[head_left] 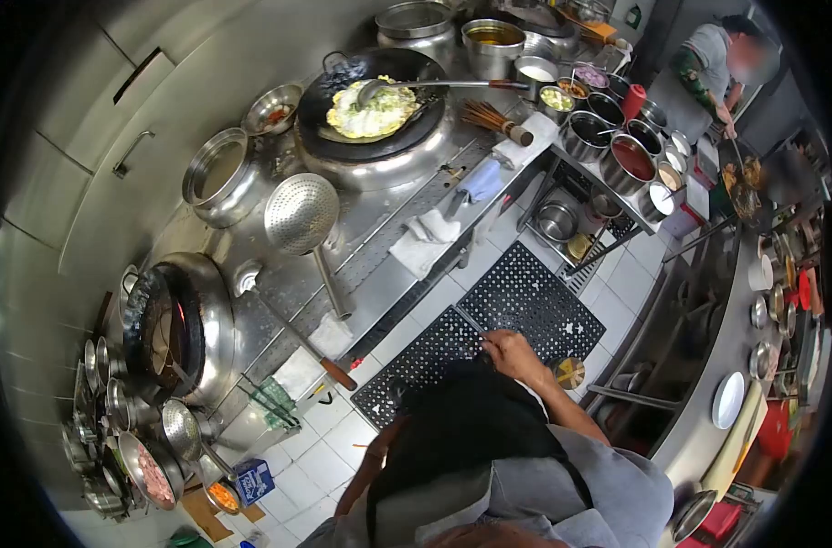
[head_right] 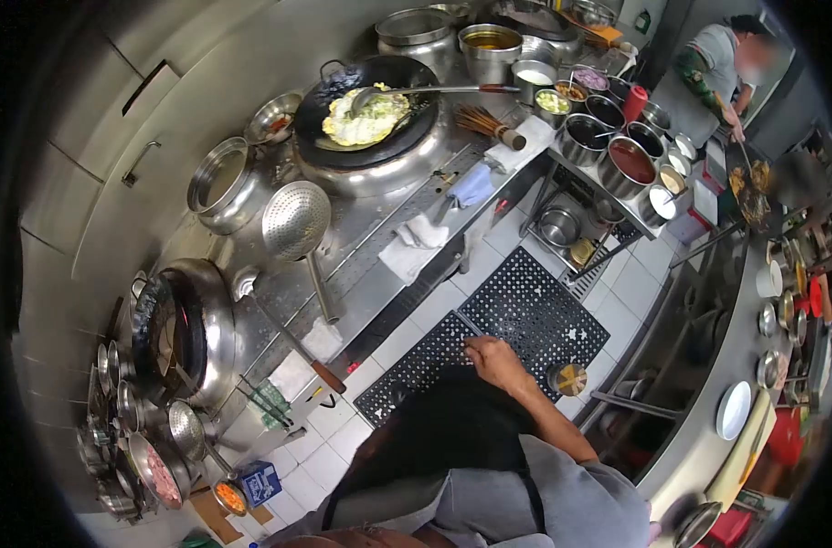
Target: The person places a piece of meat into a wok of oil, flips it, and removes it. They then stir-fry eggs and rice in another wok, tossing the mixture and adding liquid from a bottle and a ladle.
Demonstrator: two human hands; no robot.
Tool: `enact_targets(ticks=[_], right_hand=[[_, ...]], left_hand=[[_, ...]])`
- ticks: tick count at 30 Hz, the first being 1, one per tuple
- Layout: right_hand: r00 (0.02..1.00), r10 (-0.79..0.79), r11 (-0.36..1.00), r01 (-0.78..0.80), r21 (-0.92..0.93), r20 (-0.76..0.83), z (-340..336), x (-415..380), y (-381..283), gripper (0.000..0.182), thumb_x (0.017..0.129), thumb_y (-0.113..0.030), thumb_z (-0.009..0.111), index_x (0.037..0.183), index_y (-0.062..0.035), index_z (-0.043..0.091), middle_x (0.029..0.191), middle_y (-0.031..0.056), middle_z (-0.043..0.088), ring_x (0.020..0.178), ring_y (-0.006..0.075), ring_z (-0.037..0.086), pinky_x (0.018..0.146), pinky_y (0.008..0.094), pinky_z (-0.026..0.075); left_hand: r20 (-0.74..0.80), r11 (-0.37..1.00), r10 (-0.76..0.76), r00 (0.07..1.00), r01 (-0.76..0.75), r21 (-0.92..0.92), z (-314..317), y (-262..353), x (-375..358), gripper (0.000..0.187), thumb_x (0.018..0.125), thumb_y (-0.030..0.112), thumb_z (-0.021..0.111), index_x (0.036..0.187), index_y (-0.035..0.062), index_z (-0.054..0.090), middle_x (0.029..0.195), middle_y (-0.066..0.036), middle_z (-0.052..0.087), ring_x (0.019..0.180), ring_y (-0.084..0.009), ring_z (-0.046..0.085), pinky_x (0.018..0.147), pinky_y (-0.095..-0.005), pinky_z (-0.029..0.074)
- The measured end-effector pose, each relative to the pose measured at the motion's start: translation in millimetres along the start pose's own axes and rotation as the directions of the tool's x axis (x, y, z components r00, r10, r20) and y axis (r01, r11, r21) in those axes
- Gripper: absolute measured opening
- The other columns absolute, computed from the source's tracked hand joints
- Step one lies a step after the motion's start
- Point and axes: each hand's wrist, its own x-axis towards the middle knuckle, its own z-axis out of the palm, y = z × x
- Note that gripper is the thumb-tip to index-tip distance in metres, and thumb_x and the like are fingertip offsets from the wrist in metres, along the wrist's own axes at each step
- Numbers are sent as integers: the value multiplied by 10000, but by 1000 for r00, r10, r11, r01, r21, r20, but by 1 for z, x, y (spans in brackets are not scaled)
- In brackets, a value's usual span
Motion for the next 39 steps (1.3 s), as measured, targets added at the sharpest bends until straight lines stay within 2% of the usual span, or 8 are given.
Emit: enact_targets(ticks=[4, 8, 16, 25, 30, 34, 37, 39], right_hand=[[998, 29, 1000, -28, 2, -49, -27, 19, 42, 172, 904, -123, 629, 971, 21, 695, 940, 250, 682, 883, 436, 659, 800, 482, 533], [995, 74, 994, -69, -80, 67, -41, 65, 58, 270, 914, -128, 632, 1129, 27, 680, 1047, 264, 683, 985, 415, 665, 888, 431, 531], [971, 53, 991, -23, -131, 234, -22, 138, 81, 280, 915, -177, 616, 1118, 6, 677, 1054, 257, 682, 1005, 413, 660, 888, 454, 529], [822, 358, 905, -189, -381, 443, -42, 165, 169, 344, 917, -294, 574, 1142, -55, 676, 1082, 257, 674, 1031, 444, 641, 906, 507, 511], [817, 380, 872, -161, -461, 434, -64, 203, 215, 360, 922, -318, 568, 1170, -80, 675, 1092, 254, 679, 1044, 437, 644, 938, 507, 508], [866, 311, 881, -109, -460, 392, -83, 242, 259, 349, 882, -316, 586, 1070, -52, 716, 1045, 242, 695, 1006, 421, 664, 894, 492, 533], [876, -166, 871, 345, -348, 453, -53, 267, 414, 328, 823, -319, 621, 982, -52, 727, 941, 225, 705, 915, 408, 683, 818, 481, 559], [787, 246, 838, 122, -533, 566, -61, 304, 415, 272, 790, -272, 626, 927, -61, 727, 883, 187, 707, 856, 378, 692, 752, 485, 570]], left_hand=[[77, 998, -17, 997, 13, 60, 13, 106, -14, 456, 986, 269, 546, 1402, 85, 524, 1421, -132, 542, 1314, -230, 497, 1089, -345, 399], [118, 790, -38, 992, -42, 612, 19, 243, -2, 402, 981, 294, 570, 1292, 41, 597, 1225, -202, 645, 1138, -313, 623, 972, -365, 483], [-2, 633, 512, 859, -376, 677, 18, 475, 103, 319, 946, 313, 618, 949, 6, 705, 892, -229, 679, 849, -413, 663, 739, -439, 519], [-260, 435, 901, 348, -728, 531, -24, 619, 249, 255, 906, 116, 611, 712, -46, 588, 744, -198, 621, 664, -348, 609, 595, -421, 457], [-275, 288, 956, 100, -484, 827, -57, 677, 319, 307, 849, 160, 699, 662, -13, 526, 750, -165, 611, 719, -376, 595, 656, -476, 470], [-393, 509, 842, 371, -302, 806, -71, 697, 361, 341, 823, 302, 735, 719, 11, 590, 818, -183, 645, 780, -383, 633, 688, -485, 507], [-410, 494, 830, 378, -155, 856, -70, 702, 378, 384, 815, 341, 746, 681, 27, 570, 696, -188, 616, 673, -396, 609, 613, -496, 475], [-413, 503, 819, 398, -149, 852, -59, 711, 381, 392, 822, 385, 733, 687, 42, 598, 642, -176, 621, 617, -385, 621, 574, -480, 483]])
